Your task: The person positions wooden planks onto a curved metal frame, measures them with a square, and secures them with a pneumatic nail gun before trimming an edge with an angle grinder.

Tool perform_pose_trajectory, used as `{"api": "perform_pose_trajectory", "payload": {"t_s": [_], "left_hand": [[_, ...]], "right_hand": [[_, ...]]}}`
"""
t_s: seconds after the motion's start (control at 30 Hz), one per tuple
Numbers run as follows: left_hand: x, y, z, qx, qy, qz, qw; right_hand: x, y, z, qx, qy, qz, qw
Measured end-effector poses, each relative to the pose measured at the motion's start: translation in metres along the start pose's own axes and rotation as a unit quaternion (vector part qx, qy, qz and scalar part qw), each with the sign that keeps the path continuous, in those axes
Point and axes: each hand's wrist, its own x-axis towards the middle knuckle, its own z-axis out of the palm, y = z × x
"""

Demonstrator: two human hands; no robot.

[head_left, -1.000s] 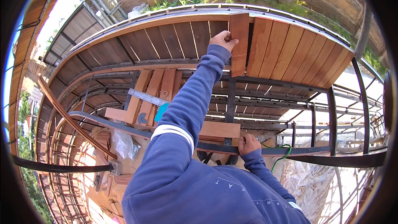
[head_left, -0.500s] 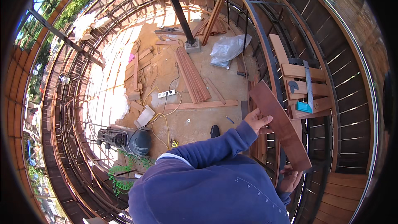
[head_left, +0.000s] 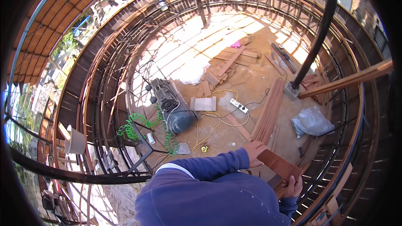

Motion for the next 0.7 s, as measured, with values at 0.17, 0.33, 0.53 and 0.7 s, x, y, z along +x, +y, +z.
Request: {"api": "perform_pose_trajectory", "payload": {"t_s": [0.17,0.33,0.53,0.7], "left_hand": [[0.034,-0.008,-0.015,0.079,0.004,0.028,0.996],[0.040,-0.041,-0.031,0.047,0.033,-0.130,0.990],[0.048,-0.086,-0.044,0.064,0.105,-0.255,0.959],[0.081,-0.130,-0.084,0.065,0.136,-0.304,0.941]], "right_hand": [[0.086,0.009,0.043,0.020,-0.175,0.004,0.984],[0.171,0.003,0.096,0.050,-0.315,0.074,0.945],[0.247,-0.005,0.158,0.045,-0.383,0.150,0.910],[0.311,-0.009,0.227,0.049,-0.403,0.175,0.897]]}}
